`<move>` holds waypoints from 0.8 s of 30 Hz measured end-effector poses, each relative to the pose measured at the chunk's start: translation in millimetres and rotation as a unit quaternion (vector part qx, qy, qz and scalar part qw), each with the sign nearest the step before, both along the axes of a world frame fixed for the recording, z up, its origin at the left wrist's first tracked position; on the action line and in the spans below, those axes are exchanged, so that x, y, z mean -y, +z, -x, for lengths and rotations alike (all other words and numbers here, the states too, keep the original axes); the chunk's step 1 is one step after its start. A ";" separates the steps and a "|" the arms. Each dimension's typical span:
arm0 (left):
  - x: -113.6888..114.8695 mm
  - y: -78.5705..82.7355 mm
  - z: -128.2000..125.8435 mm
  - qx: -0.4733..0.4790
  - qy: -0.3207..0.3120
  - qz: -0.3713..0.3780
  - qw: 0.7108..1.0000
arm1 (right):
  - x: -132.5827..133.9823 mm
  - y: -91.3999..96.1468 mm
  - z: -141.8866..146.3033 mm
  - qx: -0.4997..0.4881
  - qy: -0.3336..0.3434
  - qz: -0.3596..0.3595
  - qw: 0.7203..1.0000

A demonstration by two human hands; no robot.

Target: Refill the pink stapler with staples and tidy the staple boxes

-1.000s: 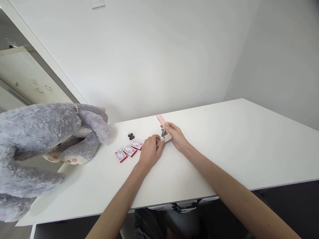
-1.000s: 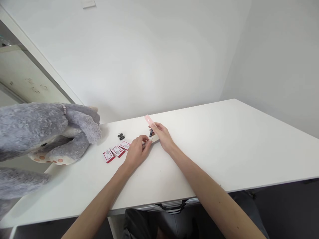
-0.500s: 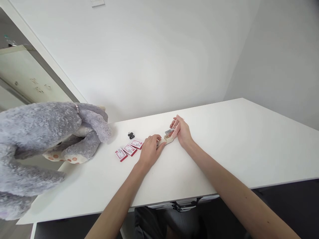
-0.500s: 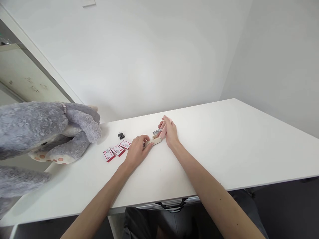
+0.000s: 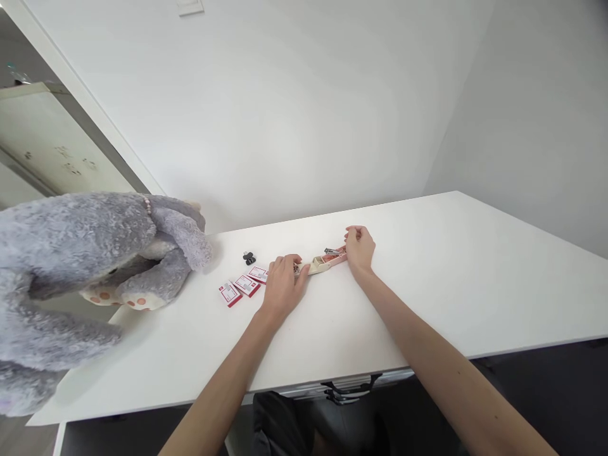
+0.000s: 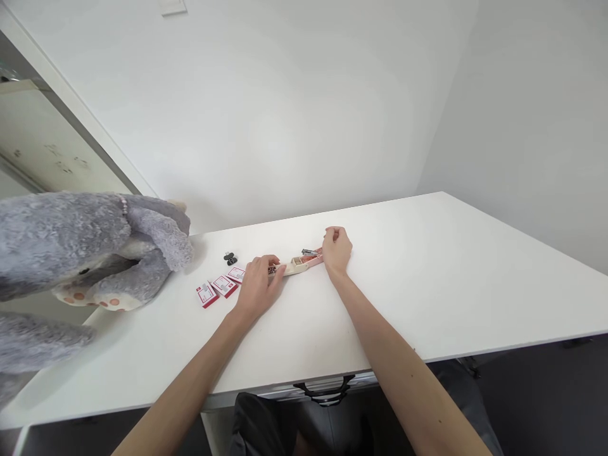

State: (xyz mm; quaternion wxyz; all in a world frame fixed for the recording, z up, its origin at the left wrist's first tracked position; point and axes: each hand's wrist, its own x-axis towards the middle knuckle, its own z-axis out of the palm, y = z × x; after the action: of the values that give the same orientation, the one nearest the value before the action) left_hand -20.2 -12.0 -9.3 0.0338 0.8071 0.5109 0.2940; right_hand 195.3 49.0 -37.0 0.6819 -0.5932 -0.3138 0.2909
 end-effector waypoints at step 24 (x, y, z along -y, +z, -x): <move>-18.6 -9.3 32.7 -0.088 0.218 -0.096 0.967 | 11.0 10.9 5.5 0.186 -0.039 -0.014 0.982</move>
State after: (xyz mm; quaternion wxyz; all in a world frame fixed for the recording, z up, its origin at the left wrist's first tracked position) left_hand -52.9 6.5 -18.6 -0.1541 0.6987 0.6445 0.2696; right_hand 189.8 38.0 -26.1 0.6308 -0.6390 -0.4160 0.1443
